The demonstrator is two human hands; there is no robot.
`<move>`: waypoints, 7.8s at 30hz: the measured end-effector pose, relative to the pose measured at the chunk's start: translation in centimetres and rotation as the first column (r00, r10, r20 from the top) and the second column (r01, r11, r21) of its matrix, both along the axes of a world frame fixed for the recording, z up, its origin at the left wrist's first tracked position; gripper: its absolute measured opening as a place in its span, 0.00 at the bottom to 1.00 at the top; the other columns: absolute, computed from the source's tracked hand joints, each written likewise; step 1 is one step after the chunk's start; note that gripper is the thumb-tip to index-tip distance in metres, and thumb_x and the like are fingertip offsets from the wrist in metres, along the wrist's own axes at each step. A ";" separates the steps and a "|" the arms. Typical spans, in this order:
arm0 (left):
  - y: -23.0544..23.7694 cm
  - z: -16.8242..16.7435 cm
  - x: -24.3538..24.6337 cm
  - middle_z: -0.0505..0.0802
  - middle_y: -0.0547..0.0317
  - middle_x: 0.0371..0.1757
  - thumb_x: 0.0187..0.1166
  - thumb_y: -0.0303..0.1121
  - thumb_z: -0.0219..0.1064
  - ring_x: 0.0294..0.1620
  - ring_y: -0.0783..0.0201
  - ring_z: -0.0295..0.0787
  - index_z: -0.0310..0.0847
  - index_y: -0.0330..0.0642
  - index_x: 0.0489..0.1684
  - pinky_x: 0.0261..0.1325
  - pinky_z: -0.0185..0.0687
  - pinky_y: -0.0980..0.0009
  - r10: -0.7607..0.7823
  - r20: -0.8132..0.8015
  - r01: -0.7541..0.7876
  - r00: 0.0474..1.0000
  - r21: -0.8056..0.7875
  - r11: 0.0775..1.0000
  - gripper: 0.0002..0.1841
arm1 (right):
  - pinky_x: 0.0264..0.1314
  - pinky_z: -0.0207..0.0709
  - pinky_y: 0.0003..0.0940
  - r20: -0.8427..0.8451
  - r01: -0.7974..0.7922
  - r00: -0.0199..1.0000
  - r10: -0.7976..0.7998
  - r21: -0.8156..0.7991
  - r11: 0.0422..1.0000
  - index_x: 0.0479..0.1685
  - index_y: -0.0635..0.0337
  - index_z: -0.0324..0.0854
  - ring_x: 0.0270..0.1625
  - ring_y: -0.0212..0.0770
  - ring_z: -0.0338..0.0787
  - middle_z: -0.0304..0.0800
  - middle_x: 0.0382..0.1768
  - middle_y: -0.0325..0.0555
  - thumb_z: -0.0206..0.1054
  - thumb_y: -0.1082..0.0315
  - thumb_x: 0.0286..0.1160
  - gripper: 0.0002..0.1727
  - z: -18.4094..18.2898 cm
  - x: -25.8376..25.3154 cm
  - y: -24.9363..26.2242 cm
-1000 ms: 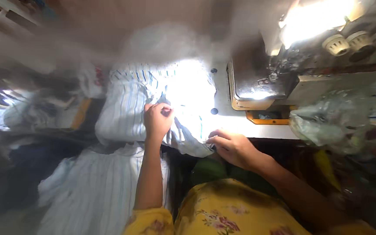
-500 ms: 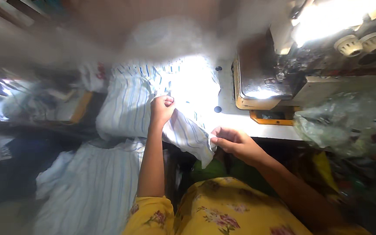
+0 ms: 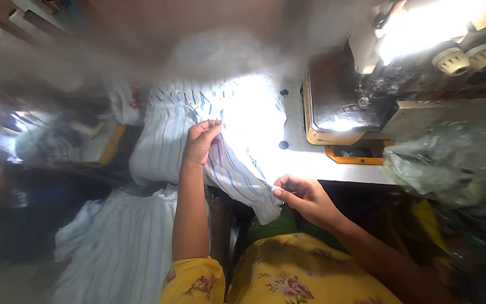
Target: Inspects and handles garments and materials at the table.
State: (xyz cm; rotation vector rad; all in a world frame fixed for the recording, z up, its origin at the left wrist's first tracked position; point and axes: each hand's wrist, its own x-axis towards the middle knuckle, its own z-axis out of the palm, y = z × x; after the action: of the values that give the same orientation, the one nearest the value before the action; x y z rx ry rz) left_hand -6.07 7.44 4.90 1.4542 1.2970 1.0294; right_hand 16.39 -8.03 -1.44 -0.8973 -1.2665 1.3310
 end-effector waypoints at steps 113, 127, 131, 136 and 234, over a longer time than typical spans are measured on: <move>-10.0 -1.8 8.8 0.96 0.55 0.36 0.68 0.25 0.74 0.42 0.79 0.92 0.65 0.26 0.65 0.53 0.82 0.85 -0.206 -0.362 0.393 0.909 0.582 0.712 0.28 | 0.19 0.63 0.26 0.454 0.066 0.574 -0.681 0.804 0.591 0.21 0.59 0.84 0.19 0.34 0.76 0.81 0.18 0.43 0.66 0.66 0.65 0.09 2.4 4.3 3.1; -3.3 -0.2 9.0 0.93 0.64 0.50 0.76 0.32 0.68 0.55 0.79 0.85 0.88 0.37 0.46 0.61 0.81 0.80 -0.605 -0.228 0.621 0.763 0.518 0.588 0.09 | 0.45 0.76 0.18 0.318 0.180 0.710 -0.628 0.780 0.599 0.37 0.64 0.90 0.39 0.32 0.87 0.93 0.36 0.49 0.64 0.72 0.77 0.09 1.5 4.5 3.2; -0.9 3.9 11.0 0.83 0.67 0.31 0.88 0.28 0.56 0.31 0.85 0.73 0.84 0.32 0.42 0.38 0.70 0.86 -0.837 -0.392 0.826 0.382 -0.260 0.500 0.12 | 0.51 0.77 0.20 0.258 0.176 0.703 -0.663 0.840 0.513 0.37 0.64 0.87 0.44 0.34 0.86 0.90 0.35 0.47 0.62 0.73 0.81 0.09 3.0 5.7 3.4; 2.2 5.2 11.8 0.86 0.59 0.34 0.83 0.22 0.60 0.35 0.81 0.75 0.85 0.27 0.43 0.44 0.72 0.82 -0.782 -0.522 0.788 0.341 -0.296 0.540 0.08 | 0.50 0.78 0.15 0.194 0.392 0.682 -0.705 0.717 0.576 0.36 0.70 0.88 0.40 0.26 0.87 0.91 0.33 0.48 0.66 0.72 0.74 0.09 1.8 6.5 2.8; -12.3 1.0 7.6 0.94 0.78 0.45 0.84 0.40 0.64 0.45 0.84 0.88 0.89 0.57 0.49 0.51 0.81 0.85 -0.694 0.240 0.526 0.678 0.501 0.687 0.08 | 0.33 0.72 0.27 0.262 -0.087 0.959 0.111 -0.102 0.991 0.66 0.74 0.81 0.26 0.35 0.76 0.83 0.27 0.54 0.70 0.70 0.76 0.22 -5.3 8.1 -9.8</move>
State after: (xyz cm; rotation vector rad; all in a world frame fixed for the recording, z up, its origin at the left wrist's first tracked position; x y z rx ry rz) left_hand 1.57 -4.89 5.92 1.6835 0.2139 1.0640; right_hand 24.48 -17.84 -6.73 -1.1182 -1.4848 1.3871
